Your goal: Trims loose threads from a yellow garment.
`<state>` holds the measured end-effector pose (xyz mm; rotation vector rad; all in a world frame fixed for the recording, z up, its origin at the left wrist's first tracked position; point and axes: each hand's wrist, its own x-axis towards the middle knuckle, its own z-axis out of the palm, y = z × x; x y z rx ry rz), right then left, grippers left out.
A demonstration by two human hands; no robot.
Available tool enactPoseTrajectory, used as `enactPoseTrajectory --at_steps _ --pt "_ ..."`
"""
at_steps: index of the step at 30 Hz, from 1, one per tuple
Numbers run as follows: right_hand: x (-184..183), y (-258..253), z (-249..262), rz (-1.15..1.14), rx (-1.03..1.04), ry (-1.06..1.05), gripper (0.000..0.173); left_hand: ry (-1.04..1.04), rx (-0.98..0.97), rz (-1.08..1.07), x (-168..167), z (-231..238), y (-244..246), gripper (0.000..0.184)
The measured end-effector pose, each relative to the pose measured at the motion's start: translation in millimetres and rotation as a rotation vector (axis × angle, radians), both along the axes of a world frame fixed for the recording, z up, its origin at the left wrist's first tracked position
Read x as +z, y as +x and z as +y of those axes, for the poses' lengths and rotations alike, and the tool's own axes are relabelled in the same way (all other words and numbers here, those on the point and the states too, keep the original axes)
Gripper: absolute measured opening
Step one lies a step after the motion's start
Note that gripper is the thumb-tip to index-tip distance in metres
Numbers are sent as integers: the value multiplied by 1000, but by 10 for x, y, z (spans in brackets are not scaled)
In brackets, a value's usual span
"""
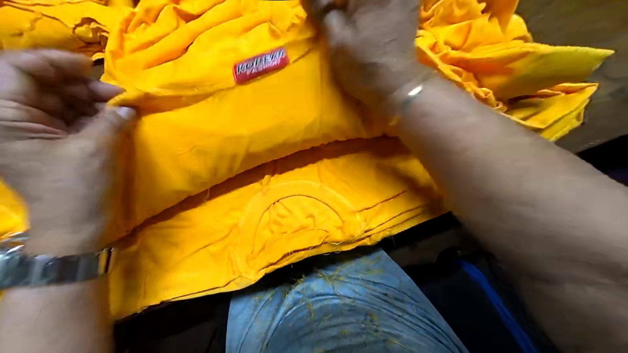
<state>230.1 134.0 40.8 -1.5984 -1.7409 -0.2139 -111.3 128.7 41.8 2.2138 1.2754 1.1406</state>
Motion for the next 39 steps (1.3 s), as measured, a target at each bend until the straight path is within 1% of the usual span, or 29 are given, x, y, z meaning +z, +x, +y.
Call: enactPoseTrajectory --at_steps 2,4,5,7,9,11,12,13,15,18,19,20,21,23,24,25,27,29,31,32,33,34,36,37,38,39 --pt "-249 71 244 -89 -7 -153 38 62 48 61 -278 235 90 39" --pt "-322 84 350 -9 16 -350 42 98 118 92 -432 288 151 33" --pt "-317 94 402 18 29 -381 40 123 102 58 -446 300 164 30" --pt "-328 124 431 54 63 -406 38 128 67 -77 -457 302 145 24" --pt "-311 135 457 64 86 -404 36 128 82 -245 -409 324 36 18" --pt "-297 140 448 68 87 -408 35 218 121 -327 -312 269 -49 18" --pt "-300 138 441 66 83 -416 35 281 121 -304 -262 186 -65 18" --pt "-310 135 439 66 80 -422 34 325 102 -235 -217 59 -55 20" --pt "-316 134 440 75 79 -423 33 352 -6 -24 -183 -218 11 28" --pt "-323 142 431 76 71 -419 31 340 -150 202 -308 -448 139 52" --pt "-329 143 434 74 73 -418 31 332 -168 243 -387 -473 160 58" --pt "-336 142 439 75 78 -411 31 331 -185 254 -469 -466 176 57" --pt "-337 138 440 74 79 -405 31 333 -208 230 -543 -430 191 51" --pt "-337 133 444 73 74 -401 31 298 -233 127 -625 -371 206 27" --pt "-342 136 441 74 72 -399 31 255 -223 46 -621 -366 213 16" --pt "-347 141 438 75 72 -399 31 211 -213 -37 -592 -377 212 10" --pt "-341 142 439 81 72 -403 31 147 -187 -133 -486 -496 200 11" --pt "-337 139 444 84 74 -408 31 105 -197 -150 -378 -761 218 8" --pt "-333 148 446 81 70 -426 31 -9 -303 -181 -406 -1194 302 3" --pt "-331 149 447 82 65 -435 31 -107 -404 -204 -502 -1443 359 2" --pt "-331 147 449 86 62 -439 30 -197 -498 -172 -637 -1678 422 5" --pt "-333 139 451 89 62 -441 30 -251 -548 -55 -798 -1882 479 9" --pt "-329 123 458 90 62 -438 30 -335 -570 322 -1116 -2159 573 15" --pt "-329 125 455 89 60 -436 30 -387 -557 472 -1213 -2236 633 21" --pt "-327 130 447 88 61 -435 31 -408 -543 536 -1235 -2272 702 28" --pt "-323 136 442 88 62 -436 31 -364 -535 519 -1195 -2280 774 28"
